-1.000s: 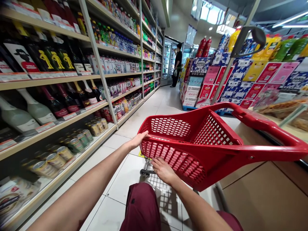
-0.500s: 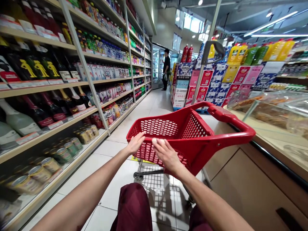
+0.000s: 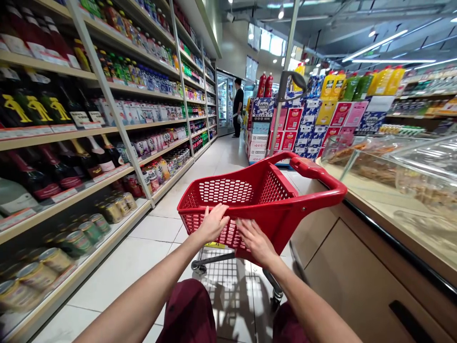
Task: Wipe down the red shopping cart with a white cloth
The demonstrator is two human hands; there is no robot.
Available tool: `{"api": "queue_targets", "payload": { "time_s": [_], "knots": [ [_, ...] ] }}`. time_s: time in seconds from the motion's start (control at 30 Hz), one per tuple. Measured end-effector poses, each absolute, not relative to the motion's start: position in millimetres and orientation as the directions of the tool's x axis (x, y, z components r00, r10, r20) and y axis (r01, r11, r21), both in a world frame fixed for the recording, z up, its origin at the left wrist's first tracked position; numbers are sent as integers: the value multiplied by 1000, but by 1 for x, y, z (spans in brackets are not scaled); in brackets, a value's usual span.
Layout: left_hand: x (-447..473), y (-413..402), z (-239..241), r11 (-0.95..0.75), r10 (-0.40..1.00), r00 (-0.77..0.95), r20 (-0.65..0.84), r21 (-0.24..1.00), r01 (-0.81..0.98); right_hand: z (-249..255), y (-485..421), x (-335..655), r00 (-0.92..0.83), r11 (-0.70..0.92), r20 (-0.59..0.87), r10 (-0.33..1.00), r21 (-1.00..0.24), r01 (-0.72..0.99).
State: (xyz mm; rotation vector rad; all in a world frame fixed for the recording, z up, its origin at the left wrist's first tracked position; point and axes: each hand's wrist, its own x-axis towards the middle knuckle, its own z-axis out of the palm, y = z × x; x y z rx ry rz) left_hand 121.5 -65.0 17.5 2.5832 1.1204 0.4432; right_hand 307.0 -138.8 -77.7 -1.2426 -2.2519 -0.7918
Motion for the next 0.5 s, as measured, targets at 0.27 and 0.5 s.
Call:
{"api": "queue_targets", "payload": {
  "time_s": [0.27,0.5],
  "knots": [
    [135,-70,21,-604,793,580,188,368,707,-78,-155,342,-341,339,705,622,150,929],
    [138,-75,9,-641,766,614,190,286,712,-60,-160,341,-374,373,725,579,172,912]
  ]
}}
